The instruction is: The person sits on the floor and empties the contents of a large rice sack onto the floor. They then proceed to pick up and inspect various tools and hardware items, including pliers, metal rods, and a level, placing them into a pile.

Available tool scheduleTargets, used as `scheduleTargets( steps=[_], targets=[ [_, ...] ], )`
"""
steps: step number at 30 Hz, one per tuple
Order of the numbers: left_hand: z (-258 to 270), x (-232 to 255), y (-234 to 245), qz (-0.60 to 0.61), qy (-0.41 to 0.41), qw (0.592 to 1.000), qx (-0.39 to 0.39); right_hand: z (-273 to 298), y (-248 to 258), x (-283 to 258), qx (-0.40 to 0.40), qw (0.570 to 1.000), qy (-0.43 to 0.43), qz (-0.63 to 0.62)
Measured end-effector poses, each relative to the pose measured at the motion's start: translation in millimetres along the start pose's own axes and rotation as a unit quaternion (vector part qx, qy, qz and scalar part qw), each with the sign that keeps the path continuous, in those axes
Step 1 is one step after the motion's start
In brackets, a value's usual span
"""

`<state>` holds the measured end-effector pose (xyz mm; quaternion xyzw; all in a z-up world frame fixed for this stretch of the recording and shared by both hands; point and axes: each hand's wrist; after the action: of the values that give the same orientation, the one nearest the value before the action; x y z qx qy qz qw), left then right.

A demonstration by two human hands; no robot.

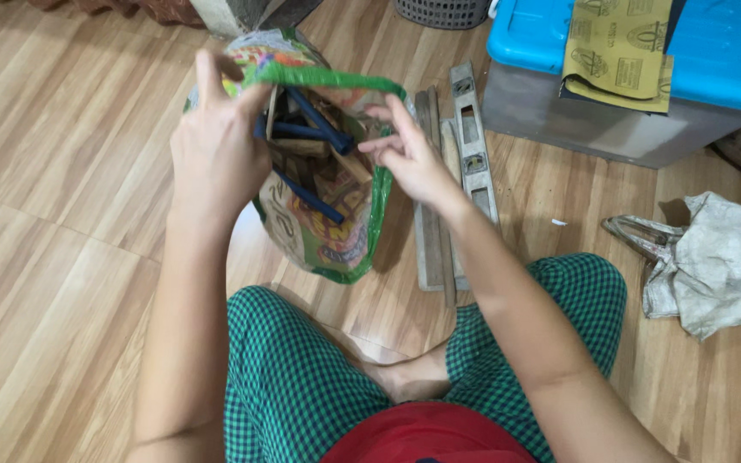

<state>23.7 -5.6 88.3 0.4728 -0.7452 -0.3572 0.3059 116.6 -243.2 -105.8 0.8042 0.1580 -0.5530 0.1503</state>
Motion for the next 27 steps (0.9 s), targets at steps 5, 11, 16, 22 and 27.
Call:
scheduleTargets(
  steps=[5,11,16,22,27],
  targets=[
    [21.6,18.2,-2.1,0.009,0.031,0.996,-0.084,21.7,-20.3,10.1,0.055,0.996,-0.033,-0.056],
    [63.4,49.8,-30.8,0.108,0.065,0.965,-0.23,59.1,-35.3,-8.5,0.15,0.951,-0.135,-0.235],
    [99.5,12.2,-75.0,0.442,-0.145,0.855,-0.23,55.1,-26.0,-18.8,0.244,0.889,-0.242,-0.302],
    [138.1,-105.7,-171.4,0.665,0.38,0.634,0.108,84.8,-40.4,16.8,0.274,0.901,-0.256,-0.216],
    [150.8,-195.9,-259.4,0.444,0.655,0.611,0.023,158.6,-77.9,90.1,0.225,0.895,-0.353,-0.155]
  ],
)
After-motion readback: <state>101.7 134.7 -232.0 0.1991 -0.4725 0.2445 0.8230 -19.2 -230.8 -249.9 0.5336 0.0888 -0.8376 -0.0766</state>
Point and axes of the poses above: each hand's wrist, its own z-axis away from the middle knuckle, its own y-axis out of the back of the hand, x = y × z, and after that the axes turned 5 degrees about z, right-handed
